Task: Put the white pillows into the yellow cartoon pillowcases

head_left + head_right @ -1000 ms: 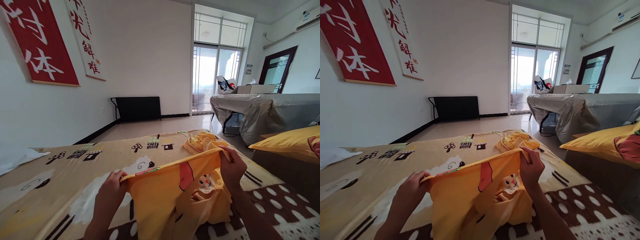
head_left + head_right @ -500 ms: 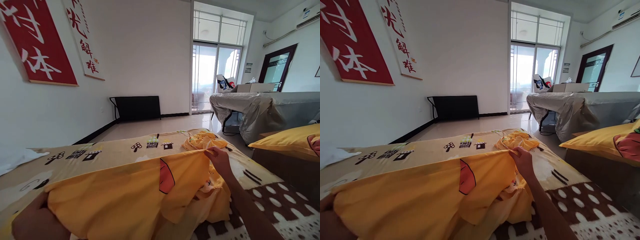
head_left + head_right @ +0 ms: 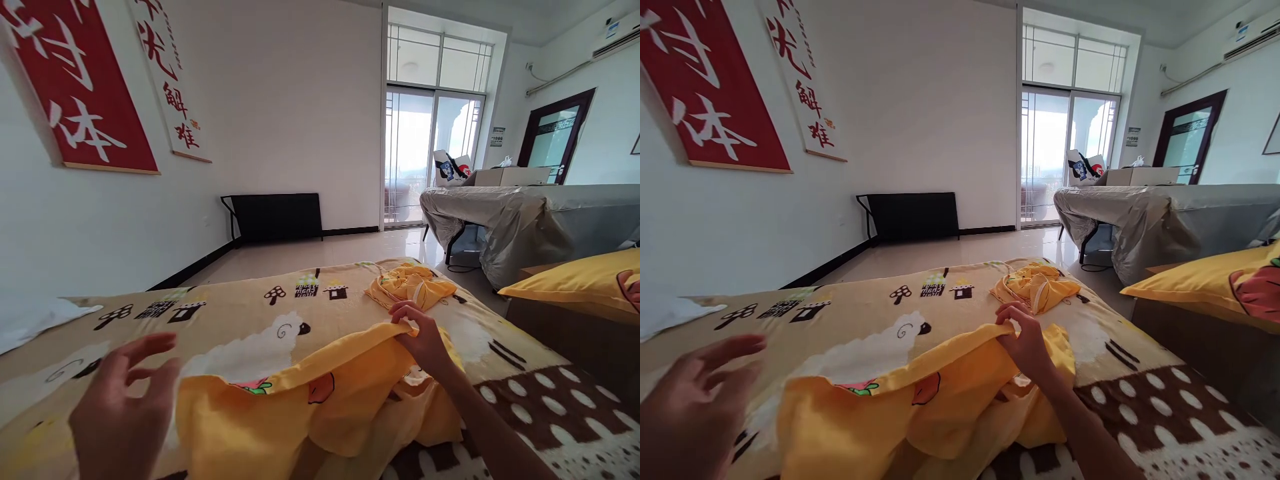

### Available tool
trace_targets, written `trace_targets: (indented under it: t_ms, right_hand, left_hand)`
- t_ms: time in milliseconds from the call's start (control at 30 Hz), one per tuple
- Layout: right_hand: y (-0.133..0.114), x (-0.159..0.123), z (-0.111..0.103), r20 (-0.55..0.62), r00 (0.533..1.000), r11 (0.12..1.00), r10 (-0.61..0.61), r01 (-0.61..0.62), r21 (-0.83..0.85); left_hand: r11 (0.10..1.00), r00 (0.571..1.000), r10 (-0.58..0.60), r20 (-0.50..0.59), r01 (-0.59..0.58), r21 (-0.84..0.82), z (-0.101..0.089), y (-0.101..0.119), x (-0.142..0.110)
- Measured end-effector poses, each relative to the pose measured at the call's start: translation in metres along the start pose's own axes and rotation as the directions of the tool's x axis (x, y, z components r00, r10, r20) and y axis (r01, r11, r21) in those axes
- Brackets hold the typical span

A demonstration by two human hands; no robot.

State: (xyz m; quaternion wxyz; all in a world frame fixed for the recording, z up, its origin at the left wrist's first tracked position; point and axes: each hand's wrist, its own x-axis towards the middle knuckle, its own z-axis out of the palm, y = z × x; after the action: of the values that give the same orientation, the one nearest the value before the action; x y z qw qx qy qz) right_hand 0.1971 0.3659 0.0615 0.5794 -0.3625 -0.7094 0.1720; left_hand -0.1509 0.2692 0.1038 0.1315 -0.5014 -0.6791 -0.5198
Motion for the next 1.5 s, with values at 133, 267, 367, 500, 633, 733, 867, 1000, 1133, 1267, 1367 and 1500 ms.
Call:
trace_targets:
  t_ms: [133,267,367,500,633,733,867,1000,1133,1267,1367,1500]
  right_hand:
    - [-0.031,-0.023,0.019,0.157,0.978,0.989,-0.138,0.145,-0.035]
    - [-0.048,-0.042,0.029,0.181,0.937,0.942,-0.298,0.319,-0.102]
    - [-0.05,-0.047,0.03,0.164,0.934,0.935,-0.317,0.337,-0.11]
    - [-0.05,-0.044,0.027,0.223,0.925,0.935,-0.308,0.338,-0.109]
    - [-0.048,-0.04,0.027,0.292,0.902,0.933,-0.317,0.352,-0.076]
    - [-0.046,-0.039,0.026,0.292,0.902,0.929,-0.316,0.357,-0.096]
    - [-0.047,-0.038,0.025,0.355,0.891,0.944,-0.282,0.324,-0.062]
    - [-0.046,-0.037,0.026,0.426,0.884,0.969,-0.195,0.242,-0.057]
    - [-0.044,-0.036,0.028,0.484,0.851,0.964,-0.206,0.262,-0.05]
    - [-0.043,-0.034,0.025,0.523,0.813,0.946,-0.255,0.321,-0.037]
    - [-0.045,-0.032,0.021,0.533,0.804,0.953,-0.263,0.304,0.012]
    - [-0.046,-0.033,0.018,0.568,0.738,0.93,-0.365,0.264,0.254]
  left_hand:
    - [0.822,0.749,0.568,0.343,-0.533,-0.199,0.022,0.068,-0.042]
    - [0.662,0.521,0.742,0.422,-0.667,-0.342,0.049,0.096,-0.08]
    - [0.661,0.555,0.751,0.359,-0.637,-0.397,0.057,0.094,-0.085]
    - [0.687,0.589,0.724,0.358,-0.569,-0.452,0.051,0.093,-0.078]
    - [0.672,0.583,0.736,0.344,-0.566,-0.478,0.045,0.094,-0.075]
    - [0.665,0.591,0.737,0.328,-0.547,-0.508,0.044,0.094,-0.076]
    - [0.696,0.662,0.68,0.315,-0.45,-0.559,0.038,0.094,-0.076]
    - [0.773,0.777,0.548,0.308,-0.331,-0.541,0.031,0.096,-0.076]
    - [0.852,0.879,0.377,0.293,-0.204,-0.482,0.027,0.1,-0.079]
    - [0.898,0.949,0.208,0.239,-0.088,-0.431,0.025,0.104,-0.083]
    - [0.901,0.965,0.159,0.207,-0.056,-0.431,0.022,0.106,-0.08]
    - [0.921,0.984,0.081,0.159,-0.013,-0.388,0.017,0.105,-0.072]
